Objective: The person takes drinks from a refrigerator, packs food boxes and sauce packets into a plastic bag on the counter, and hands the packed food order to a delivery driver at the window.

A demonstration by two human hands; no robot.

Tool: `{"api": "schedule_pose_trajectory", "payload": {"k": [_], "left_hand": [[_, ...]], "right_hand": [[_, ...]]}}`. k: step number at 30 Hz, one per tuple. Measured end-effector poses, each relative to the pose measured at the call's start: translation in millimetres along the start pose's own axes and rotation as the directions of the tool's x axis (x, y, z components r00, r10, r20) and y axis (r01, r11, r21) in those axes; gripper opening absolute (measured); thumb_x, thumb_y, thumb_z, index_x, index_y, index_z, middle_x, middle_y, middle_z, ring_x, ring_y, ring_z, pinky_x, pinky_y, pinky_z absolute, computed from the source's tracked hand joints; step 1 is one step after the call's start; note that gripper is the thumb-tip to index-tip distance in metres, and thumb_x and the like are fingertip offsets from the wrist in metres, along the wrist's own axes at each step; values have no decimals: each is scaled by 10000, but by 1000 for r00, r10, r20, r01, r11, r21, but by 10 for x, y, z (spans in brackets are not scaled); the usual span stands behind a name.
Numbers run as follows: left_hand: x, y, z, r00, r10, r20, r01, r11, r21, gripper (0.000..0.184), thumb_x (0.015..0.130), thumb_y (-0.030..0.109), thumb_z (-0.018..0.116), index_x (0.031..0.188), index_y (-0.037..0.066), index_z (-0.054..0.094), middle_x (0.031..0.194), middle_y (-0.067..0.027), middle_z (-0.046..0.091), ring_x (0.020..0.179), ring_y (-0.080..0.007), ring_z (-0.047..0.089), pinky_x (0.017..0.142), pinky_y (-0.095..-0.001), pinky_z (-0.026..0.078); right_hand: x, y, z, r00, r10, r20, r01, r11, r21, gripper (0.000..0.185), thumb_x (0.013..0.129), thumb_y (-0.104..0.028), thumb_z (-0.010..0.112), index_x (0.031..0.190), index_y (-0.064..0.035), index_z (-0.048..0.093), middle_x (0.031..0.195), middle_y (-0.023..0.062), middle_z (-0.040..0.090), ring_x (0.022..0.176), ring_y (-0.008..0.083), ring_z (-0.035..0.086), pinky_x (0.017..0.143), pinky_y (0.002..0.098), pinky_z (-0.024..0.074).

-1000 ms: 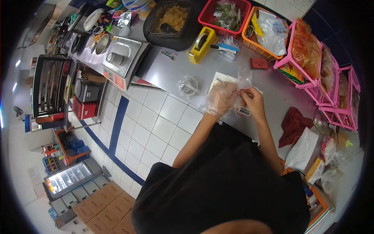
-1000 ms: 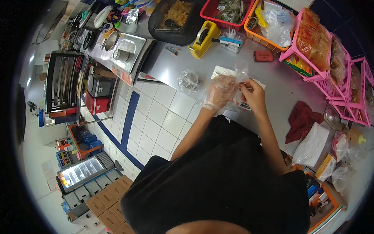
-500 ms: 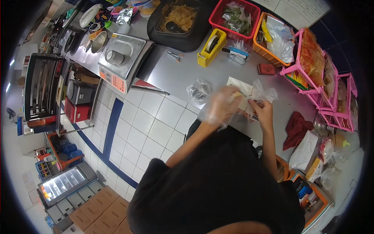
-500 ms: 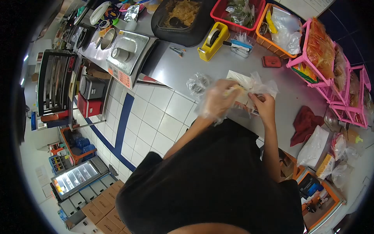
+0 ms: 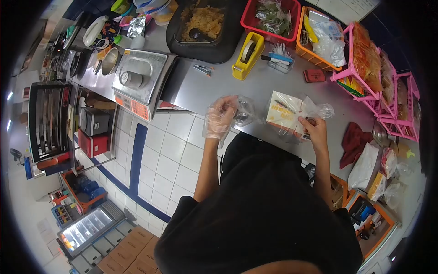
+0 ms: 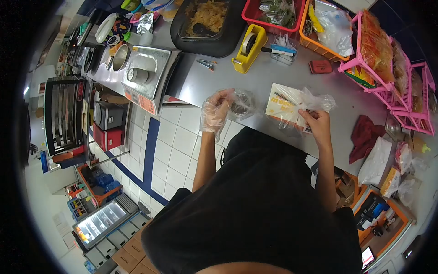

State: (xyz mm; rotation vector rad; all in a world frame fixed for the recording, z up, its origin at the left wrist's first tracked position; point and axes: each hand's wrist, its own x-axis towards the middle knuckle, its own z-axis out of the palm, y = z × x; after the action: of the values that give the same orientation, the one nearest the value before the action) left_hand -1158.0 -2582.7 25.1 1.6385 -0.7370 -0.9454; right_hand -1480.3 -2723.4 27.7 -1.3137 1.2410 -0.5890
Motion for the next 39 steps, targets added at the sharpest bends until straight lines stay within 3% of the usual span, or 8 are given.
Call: {"api": "schedule_pose_trajectory", "payload": {"k": [6,11,16,25,30,33,36,39], "left_hand": [[35,18,-109,986,50,161,-13,975,-223,365,932,1,642,1288,53,701,937,26,626,835,-68,540,775,-215,463],[114,-35,-160,973,36,226,15,976,-217,326,935,13,603,1243,32,707,882,34,623,785,-59,536,733,-211,455],[155,25,-166,975,-87,205,102,993,-64,201,917,15,664,1110,18,718,1003,-44,725,838,-88,606,761,-252,495],[181,-8,-47,989,134,68,-128,988,-82,115,920,18,685,1032,47,683,891,-11,685,785,-72,578,759,-248,508],[214,-71,22,965,264,11,-246,914,-324,192,930,14,690,1107,66,638,859,12,650,772,-56,555,725,-228,491],[138,180,74,988,131,-87,-143,978,-150,140,948,47,694,1071,63,628,852,12,641,759,-52,549,711,-225,485],[161,180,67,978,174,-115,-173,985,21,141,955,79,705,1067,66,621,839,14,635,745,-45,547,676,-223,465],[216,112,30,985,130,-112,-128,992,18,178,974,134,704,1102,61,604,808,9,641,747,-41,547,641,-220,440]], "right_hand": [[13,49,-19,1000,-10,7,10,1000,28,249,857,-193,844,840,-2,685,624,-24,582,539,39,510,500,228,385],[-9,-31,-1,1000,25,4,-25,1000,-7,294,875,-198,817,690,-76,623,600,-36,558,536,38,492,511,236,368],[13,57,-18,1000,10,-3,-10,1000,11,278,846,-218,854,781,-21,668,619,-20,583,538,47,521,499,225,396],[-9,14,0,999,32,-12,-32,999,-6,232,869,-175,830,805,-51,644,631,-24,573,553,43,504,517,227,391],[-37,-37,17,999,41,-35,-41,999,7,236,865,-164,829,800,-45,637,628,-18,572,552,47,505,511,229,390],[-26,-18,11,1000,26,-17,-26,1000,0,241,867,-159,826,794,-44,627,627,-16,574,553,47,508,509,230,390],[-25,-2,29,999,6,-33,-5,999,32,247,868,-165,826,792,-45,623,628,-16,575,556,48,512,514,232,397],[-34,6,16,999,6,-41,-6,1000,9,250,870,-174,827,799,-45,624,629,-18,575,562,49,517,524,232,410]]}}
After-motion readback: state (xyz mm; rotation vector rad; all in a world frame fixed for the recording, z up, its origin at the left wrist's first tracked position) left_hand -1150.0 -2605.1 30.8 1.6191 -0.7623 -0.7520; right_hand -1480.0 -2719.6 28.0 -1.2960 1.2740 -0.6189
